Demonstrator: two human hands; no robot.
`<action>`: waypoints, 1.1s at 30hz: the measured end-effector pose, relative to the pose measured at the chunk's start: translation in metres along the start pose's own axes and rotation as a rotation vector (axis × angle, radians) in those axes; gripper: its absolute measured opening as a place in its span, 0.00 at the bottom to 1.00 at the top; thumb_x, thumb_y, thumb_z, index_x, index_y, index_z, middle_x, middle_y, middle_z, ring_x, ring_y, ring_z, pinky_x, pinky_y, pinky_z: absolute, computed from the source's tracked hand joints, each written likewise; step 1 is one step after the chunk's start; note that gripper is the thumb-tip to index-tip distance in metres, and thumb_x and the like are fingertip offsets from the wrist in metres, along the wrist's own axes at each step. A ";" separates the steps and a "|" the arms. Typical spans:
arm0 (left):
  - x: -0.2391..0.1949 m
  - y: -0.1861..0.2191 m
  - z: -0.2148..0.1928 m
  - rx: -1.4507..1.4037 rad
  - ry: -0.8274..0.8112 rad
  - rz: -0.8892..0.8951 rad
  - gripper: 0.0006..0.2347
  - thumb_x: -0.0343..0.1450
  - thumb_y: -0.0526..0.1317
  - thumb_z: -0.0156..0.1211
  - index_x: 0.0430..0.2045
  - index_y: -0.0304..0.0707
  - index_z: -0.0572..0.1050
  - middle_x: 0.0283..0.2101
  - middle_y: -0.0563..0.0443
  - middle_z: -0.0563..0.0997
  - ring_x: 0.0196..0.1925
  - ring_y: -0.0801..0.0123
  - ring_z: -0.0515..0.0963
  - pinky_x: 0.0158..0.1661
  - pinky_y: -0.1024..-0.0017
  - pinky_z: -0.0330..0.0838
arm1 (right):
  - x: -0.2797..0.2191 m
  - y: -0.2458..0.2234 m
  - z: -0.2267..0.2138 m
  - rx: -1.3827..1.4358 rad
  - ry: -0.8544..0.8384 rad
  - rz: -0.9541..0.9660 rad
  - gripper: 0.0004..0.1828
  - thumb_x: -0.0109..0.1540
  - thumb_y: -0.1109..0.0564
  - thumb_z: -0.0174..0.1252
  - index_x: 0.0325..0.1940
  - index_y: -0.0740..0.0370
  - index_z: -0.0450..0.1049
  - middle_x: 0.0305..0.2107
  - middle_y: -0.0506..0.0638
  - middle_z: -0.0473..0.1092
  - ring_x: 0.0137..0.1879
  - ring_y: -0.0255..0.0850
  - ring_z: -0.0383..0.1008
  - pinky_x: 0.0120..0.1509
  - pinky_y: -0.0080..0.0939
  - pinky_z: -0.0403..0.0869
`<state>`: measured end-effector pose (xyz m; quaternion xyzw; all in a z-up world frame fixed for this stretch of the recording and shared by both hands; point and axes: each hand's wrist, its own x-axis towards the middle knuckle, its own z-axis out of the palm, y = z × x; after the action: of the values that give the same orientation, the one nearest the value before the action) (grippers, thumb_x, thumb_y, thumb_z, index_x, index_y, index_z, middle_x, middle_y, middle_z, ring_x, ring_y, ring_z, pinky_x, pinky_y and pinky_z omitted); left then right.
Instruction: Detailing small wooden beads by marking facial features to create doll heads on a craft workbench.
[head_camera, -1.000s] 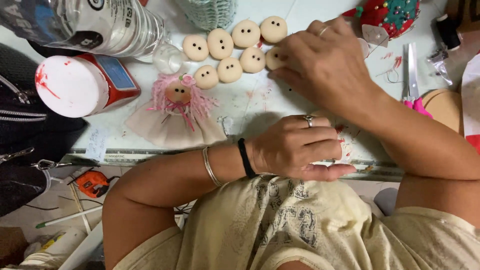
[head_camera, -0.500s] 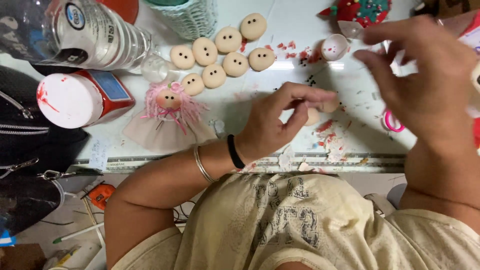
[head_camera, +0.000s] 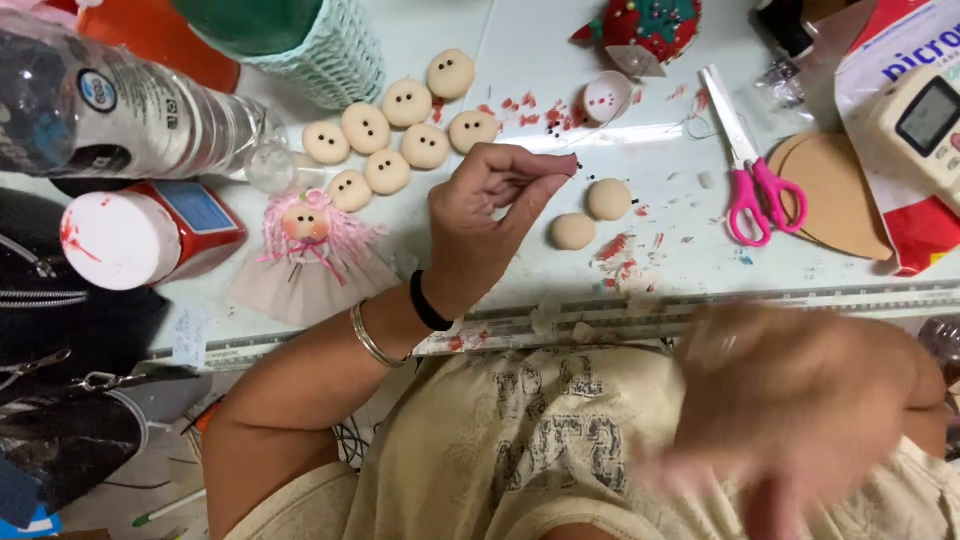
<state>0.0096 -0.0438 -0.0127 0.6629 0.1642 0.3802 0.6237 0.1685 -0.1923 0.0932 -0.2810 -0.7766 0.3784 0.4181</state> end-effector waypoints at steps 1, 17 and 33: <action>0.001 0.001 0.000 -0.002 -0.007 -0.002 0.05 0.73 0.26 0.61 0.39 0.27 0.72 0.42 0.39 0.83 0.49 0.59 0.85 0.50 0.73 0.85 | -0.012 0.002 0.005 -0.002 0.007 0.004 0.28 0.75 0.35 0.39 0.51 0.61 0.73 0.22 0.34 0.74 0.20 0.25 0.69 0.21 0.30 0.68; -0.003 0.003 -0.001 0.209 -0.012 0.121 0.06 0.71 0.25 0.63 0.38 0.25 0.73 0.43 0.39 0.83 0.47 0.61 0.86 0.47 0.74 0.85 | -0.014 0.067 0.017 -1.251 0.437 0.180 0.13 0.68 0.55 0.73 0.41 0.66 0.79 0.29 0.56 0.73 0.30 0.42 0.69 0.29 0.39 0.63; -0.008 0.003 0.000 0.260 -0.214 0.112 0.06 0.74 0.34 0.61 0.43 0.33 0.78 0.42 0.43 0.83 0.42 0.63 0.85 0.45 0.73 0.83 | -0.019 0.080 0.020 -1.331 0.457 0.065 0.03 0.68 0.65 0.64 0.40 0.66 0.76 0.32 0.55 0.74 0.28 0.39 0.67 0.27 0.35 0.66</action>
<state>0.0034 -0.0500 -0.0126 0.7828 0.1077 0.3172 0.5244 0.1707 -0.1690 0.0116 -0.5727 -0.7269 -0.2335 0.2984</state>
